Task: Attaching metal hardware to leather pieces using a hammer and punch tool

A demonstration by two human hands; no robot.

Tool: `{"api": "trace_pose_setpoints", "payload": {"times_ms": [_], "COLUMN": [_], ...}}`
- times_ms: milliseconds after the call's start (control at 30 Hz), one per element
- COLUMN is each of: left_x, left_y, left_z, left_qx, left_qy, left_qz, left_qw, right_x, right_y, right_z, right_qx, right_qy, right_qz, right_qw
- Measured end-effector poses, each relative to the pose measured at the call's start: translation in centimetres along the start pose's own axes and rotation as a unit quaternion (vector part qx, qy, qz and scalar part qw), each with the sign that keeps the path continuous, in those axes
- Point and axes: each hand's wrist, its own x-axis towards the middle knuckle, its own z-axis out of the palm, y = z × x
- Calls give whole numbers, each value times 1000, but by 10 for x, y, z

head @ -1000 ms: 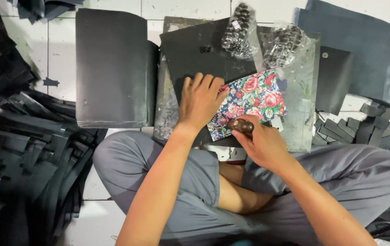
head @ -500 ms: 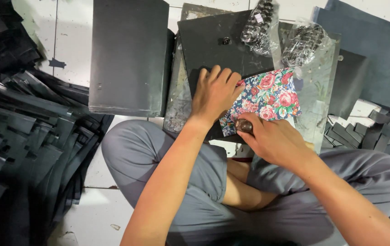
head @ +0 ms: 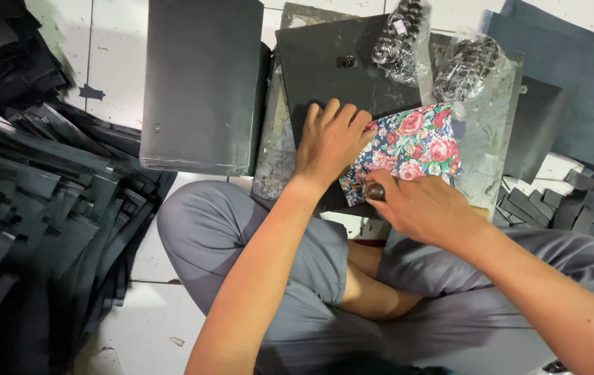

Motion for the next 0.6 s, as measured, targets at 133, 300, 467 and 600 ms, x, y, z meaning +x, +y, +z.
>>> {"api": "trace_pose_setpoints", "payload": {"times_ms": [133, 300, 467, 600], "left_x": [3, 0, 0, -3], "left_y": [3, 6, 18, 22], "left_z": [-4, -3, -30, -31], "left_qx": [3, 37, 28, 82], "left_qy": [-15, -42, -93, -84], "left_qz": [6, 5, -28, -2], "left_qw": [1000, 998, 995, 993], "right_x": [0, -3, -3, -4], "right_y": [4, 6, 4, 0], "right_z": [12, 41, 65, 74], "right_qx": [39, 57, 87, 365], "right_qy": [4, 41, 85, 201], "right_qz": [13, 42, 82, 132], "right_qw": [999, 997, 989, 899]}}
